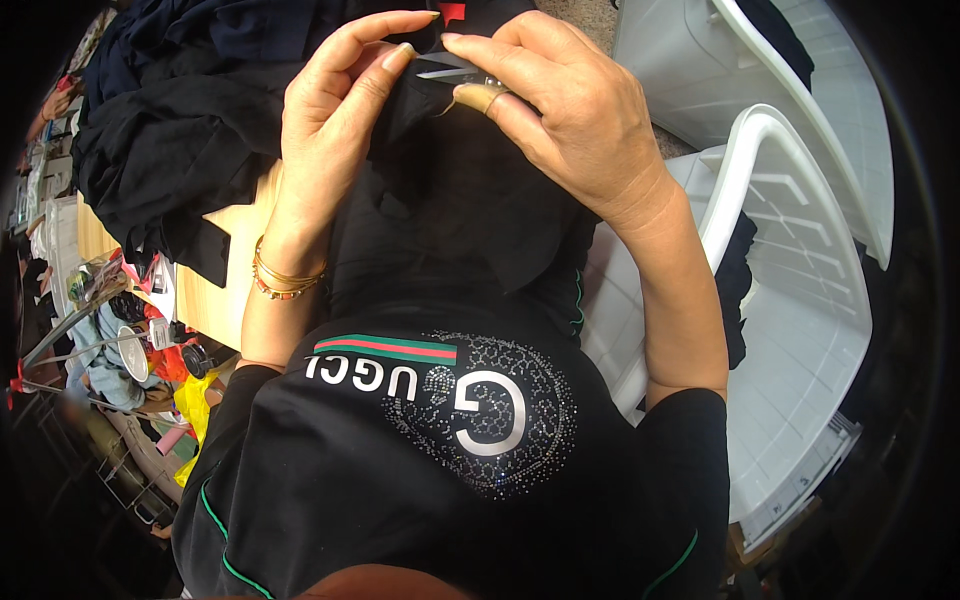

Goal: The person trims loose threads from garments using thread snips and places the garments into a plastic bin.

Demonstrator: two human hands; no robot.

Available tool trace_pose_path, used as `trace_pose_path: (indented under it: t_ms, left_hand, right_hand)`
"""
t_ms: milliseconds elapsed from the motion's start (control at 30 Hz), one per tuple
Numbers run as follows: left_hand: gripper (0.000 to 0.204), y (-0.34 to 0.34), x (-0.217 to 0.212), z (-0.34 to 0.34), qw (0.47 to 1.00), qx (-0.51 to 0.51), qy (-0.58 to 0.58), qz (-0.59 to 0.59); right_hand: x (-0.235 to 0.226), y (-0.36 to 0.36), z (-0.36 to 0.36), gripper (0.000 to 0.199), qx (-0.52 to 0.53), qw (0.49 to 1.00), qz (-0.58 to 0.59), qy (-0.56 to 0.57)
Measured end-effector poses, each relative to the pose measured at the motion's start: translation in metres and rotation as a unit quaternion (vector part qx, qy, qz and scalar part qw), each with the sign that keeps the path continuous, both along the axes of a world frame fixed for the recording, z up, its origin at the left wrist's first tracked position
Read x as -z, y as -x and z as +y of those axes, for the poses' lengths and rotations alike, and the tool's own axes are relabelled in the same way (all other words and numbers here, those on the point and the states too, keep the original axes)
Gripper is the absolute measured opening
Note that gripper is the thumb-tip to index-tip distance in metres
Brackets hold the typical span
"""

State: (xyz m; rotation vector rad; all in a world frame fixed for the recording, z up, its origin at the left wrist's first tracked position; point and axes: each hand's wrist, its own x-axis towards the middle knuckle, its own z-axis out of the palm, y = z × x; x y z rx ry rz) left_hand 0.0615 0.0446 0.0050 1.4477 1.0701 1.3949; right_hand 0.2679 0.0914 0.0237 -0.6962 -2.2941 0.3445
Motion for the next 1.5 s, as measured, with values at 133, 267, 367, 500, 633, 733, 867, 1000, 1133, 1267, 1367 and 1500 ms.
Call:
trace_pose_path:
  t_ms: [133,267,367,500,633,733,867,1000,1133,1267,1367,1500]
  left_hand:
    - [0.026,-0.009,0.025,0.036,0.932,0.121,-0.306,-0.153]
    - [0.028,-0.008,0.026,0.038,0.933,0.107,-0.329,-0.095]
    - [0.029,-0.007,0.01,0.027,0.934,0.119,-0.327,-0.084]
    - [0.028,-0.005,0.009,0.026,0.988,0.077,-0.134,-0.014]
    - [0.028,-0.011,-0.03,0.002,0.995,0.038,0.051,0.081]
    - [0.027,-0.008,-0.027,0.001,0.996,0.042,0.076,0.021]
    - [0.026,-0.006,-0.013,0.008,0.994,0.028,0.089,-0.057]
    - [0.026,-0.009,-0.003,0.017,0.977,0.076,0.131,-0.15]
    - [0.024,-0.007,0.019,0.024,0.968,0.156,0.006,-0.197]
    - [0.025,0.004,0.027,0.001,0.972,0.05,0.177,-0.149]
    - [0.027,0.009,0.037,-0.009,0.964,0.051,0.206,-0.16]
    - [0.026,0.009,0.035,-0.007,0.954,0.042,0.218,-0.201]
  right_hand:
    - [-0.012,0.003,-0.003,0.038,-0.018,1.0,-0.018,0.016]
    - [-0.01,-0.001,-0.002,0.038,-0.018,0.999,-0.02,0.043]
    - [-0.018,-0.003,-0.002,0.028,-0.016,0.998,-0.041,0.054]
    - [-0.032,0.003,-0.004,0.024,-0.04,0.997,-0.016,0.061]
    - [0.034,0.013,0.038,0.021,-0.222,0.914,0.31,-0.137]
    - [0.034,0.016,0.039,0.019,-0.233,0.907,0.322,-0.139]
    - [-0.021,0.003,-0.002,0.015,-0.05,0.983,0.085,0.155]
    - [0.017,0.001,-0.001,0.015,0.015,0.907,0.153,0.392]
    - [0.027,-0.012,0.014,0.016,0.037,0.9,0.068,0.429]
    - [0.009,-0.011,0.017,0.014,0.053,0.883,0.121,0.451]
    - [0.008,-0.015,0.02,0.014,0.062,0.855,0.208,0.471]
    - [0.007,-0.021,0.024,0.012,0.113,0.892,0.126,0.419]
